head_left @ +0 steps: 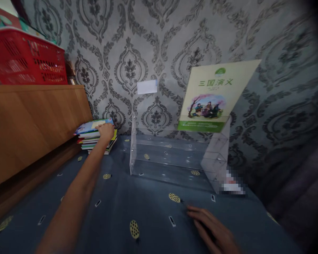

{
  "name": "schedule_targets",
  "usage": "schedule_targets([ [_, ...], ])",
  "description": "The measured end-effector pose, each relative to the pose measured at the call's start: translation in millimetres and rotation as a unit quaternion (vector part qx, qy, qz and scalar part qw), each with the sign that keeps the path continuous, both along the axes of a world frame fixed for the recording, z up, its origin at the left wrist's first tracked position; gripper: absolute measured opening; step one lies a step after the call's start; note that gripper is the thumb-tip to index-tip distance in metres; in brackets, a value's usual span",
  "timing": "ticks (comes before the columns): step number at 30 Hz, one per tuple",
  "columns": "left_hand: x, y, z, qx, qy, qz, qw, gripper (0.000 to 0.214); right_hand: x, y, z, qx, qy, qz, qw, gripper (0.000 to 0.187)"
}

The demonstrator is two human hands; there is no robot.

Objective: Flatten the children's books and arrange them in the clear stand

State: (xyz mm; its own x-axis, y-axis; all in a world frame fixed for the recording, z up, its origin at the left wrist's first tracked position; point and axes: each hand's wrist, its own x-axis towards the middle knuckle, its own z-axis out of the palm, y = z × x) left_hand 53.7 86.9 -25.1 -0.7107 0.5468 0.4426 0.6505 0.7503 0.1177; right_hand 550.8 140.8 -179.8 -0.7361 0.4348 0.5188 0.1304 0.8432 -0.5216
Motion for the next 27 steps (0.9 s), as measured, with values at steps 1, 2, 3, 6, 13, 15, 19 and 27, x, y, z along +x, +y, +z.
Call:
schedule_targets([
  [1,0,-5,2.4,-0.003,0.006,0.010,1.000,0.046,0,0,0.9,-0.008,-0.001,0.000,1.000,0.027],
  [2,1,-12,4.8,-0.004,0.015,0.024,1.000,0.046,0,0,1.5,-0.014,-0.001,0.000,1.000,0.027],
  [3,2,-20,7.2,-0.004,0.024,0.036,0.999,0.047,0,0,2.0,-0.016,0.000,0.001,1.000,0.028],
  [6,4,-54,11.2,-0.007,0.041,0.036,0.998,0.049,0,0,1.8,-0.014,0.003,0.008,1.000,0.030],
  [13,0,-155,-24.7,0.028,0.122,-0.126,0.984,0.045,-2,0,2.2,-0.004,0.006,0.008,1.000,0.030],
  [15,8,-177,-43.4,0.033,0.134,-0.142,0.980,0.044,-2,-1,3.9,-0.010,0.000,0.010,1.000,0.031],
  [19,45,-216,-81.6,0.030,0.157,-0.177,0.971,0.045,-2,-2,5.8,-0.026,-0.019,0.011,0.999,0.032],
  [27,140,-272,-131.5,-0.084,0.060,-0.317,0.943,0.048,-3,-7,6.7,-0.001,-0.010,0.017,1.000,0.029],
])
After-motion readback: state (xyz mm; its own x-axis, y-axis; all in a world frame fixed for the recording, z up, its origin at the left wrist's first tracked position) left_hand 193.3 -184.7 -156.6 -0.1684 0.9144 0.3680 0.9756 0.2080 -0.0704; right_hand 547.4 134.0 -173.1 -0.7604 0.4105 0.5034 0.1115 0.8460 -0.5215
